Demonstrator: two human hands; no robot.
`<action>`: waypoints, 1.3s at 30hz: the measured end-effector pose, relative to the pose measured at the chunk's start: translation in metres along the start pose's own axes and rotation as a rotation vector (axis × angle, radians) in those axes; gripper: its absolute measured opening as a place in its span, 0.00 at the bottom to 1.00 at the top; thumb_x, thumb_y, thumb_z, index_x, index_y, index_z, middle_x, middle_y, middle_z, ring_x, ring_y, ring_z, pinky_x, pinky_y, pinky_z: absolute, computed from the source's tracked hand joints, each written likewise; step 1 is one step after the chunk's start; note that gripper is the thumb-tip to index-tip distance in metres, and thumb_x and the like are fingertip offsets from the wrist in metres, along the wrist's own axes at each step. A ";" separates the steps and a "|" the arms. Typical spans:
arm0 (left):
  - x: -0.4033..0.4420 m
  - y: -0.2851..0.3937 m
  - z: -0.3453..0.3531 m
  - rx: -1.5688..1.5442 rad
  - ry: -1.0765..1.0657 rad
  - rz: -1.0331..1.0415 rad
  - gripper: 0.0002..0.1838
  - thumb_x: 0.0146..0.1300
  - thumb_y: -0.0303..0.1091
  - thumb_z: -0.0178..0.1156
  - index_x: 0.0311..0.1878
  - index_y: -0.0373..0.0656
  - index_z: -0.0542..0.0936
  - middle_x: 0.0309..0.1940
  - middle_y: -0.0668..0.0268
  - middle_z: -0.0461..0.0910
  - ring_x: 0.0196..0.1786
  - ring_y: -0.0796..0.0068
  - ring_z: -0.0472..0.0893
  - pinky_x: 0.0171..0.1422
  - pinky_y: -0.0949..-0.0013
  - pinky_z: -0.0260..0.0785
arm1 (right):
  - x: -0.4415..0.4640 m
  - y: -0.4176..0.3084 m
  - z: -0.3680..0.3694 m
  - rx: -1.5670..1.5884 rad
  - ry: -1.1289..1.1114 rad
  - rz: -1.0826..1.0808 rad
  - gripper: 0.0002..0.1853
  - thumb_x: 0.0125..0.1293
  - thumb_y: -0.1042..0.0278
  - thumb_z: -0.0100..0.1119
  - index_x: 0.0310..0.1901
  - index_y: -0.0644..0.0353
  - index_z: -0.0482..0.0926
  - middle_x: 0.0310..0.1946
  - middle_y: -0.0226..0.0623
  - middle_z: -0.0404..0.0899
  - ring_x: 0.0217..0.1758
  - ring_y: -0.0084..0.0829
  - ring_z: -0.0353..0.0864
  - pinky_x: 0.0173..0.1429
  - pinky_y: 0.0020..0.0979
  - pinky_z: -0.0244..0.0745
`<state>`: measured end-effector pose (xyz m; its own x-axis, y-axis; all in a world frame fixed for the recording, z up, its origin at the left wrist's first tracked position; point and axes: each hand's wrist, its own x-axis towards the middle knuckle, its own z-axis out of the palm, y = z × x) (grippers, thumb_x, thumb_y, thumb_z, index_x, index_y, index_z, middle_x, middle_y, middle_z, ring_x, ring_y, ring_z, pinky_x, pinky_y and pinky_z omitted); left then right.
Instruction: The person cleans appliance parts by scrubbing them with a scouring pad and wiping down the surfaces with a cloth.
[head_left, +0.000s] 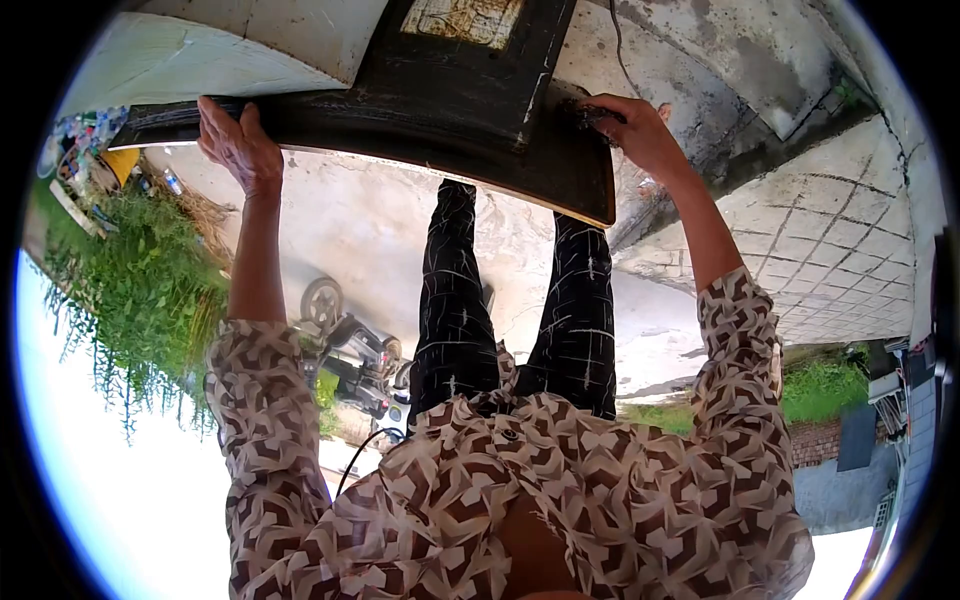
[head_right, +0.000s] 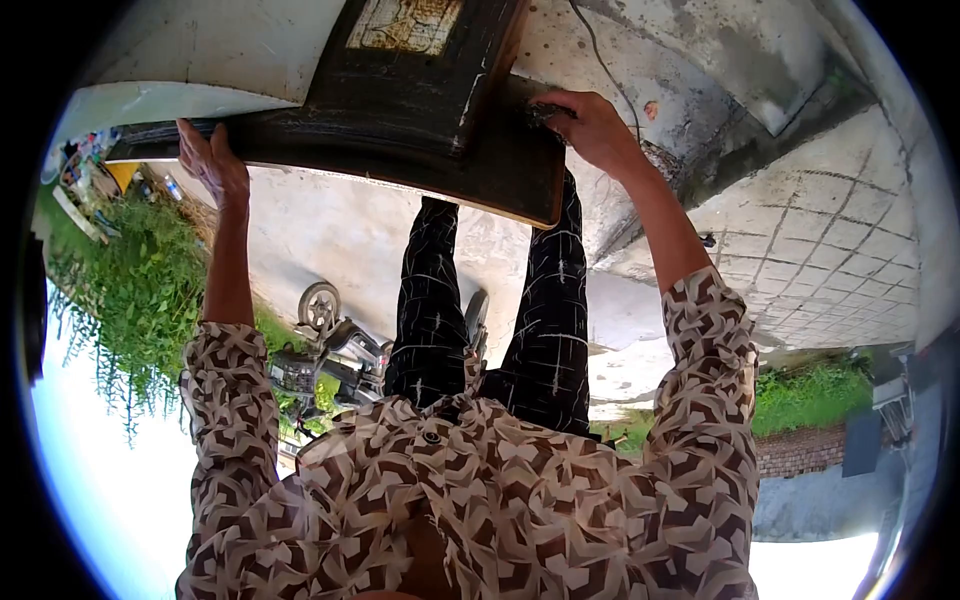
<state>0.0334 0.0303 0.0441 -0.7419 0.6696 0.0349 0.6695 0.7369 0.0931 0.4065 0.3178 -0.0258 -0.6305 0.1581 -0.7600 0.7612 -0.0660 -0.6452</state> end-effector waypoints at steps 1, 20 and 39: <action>-0.002 0.009 0.000 0.004 -0.015 -0.023 0.37 0.65 0.41 0.55 0.72 0.29 0.57 0.71 0.44 0.61 0.72 0.48 0.59 0.75 0.48 0.41 | -0.017 -0.018 -0.013 0.076 -0.092 0.214 0.14 0.64 0.77 0.58 0.51 0.56 0.82 0.42 0.42 0.84 0.44 0.39 0.83 0.52 0.33 0.77; 0.008 0.045 0.010 0.185 -0.019 -0.333 0.29 0.60 0.29 0.55 0.65 0.30 0.65 0.65 0.54 0.71 0.71 0.55 0.62 0.77 0.46 0.38 | 0.160 -0.094 0.039 -0.275 0.510 -0.810 0.23 0.55 0.83 0.61 0.52 0.50 0.82 0.47 0.33 0.83 0.52 0.37 0.76 0.51 0.37 0.75; 0.000 0.043 0.025 0.112 0.101 -0.279 0.25 0.57 0.23 0.53 0.60 0.29 0.65 0.60 0.53 0.72 0.69 0.48 0.63 0.73 0.35 0.36 | 0.086 -0.134 0.072 -0.594 0.393 -1.013 0.20 0.51 0.79 0.63 0.46 0.49 0.85 0.47 0.23 0.83 0.46 0.31 0.78 0.49 0.33 0.78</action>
<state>0.0630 0.0643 0.0233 -0.8938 0.4314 0.1223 0.4350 0.9004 0.0029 0.2398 0.2695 -0.0103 -0.9647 0.1687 0.2020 -0.0275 0.6989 -0.7147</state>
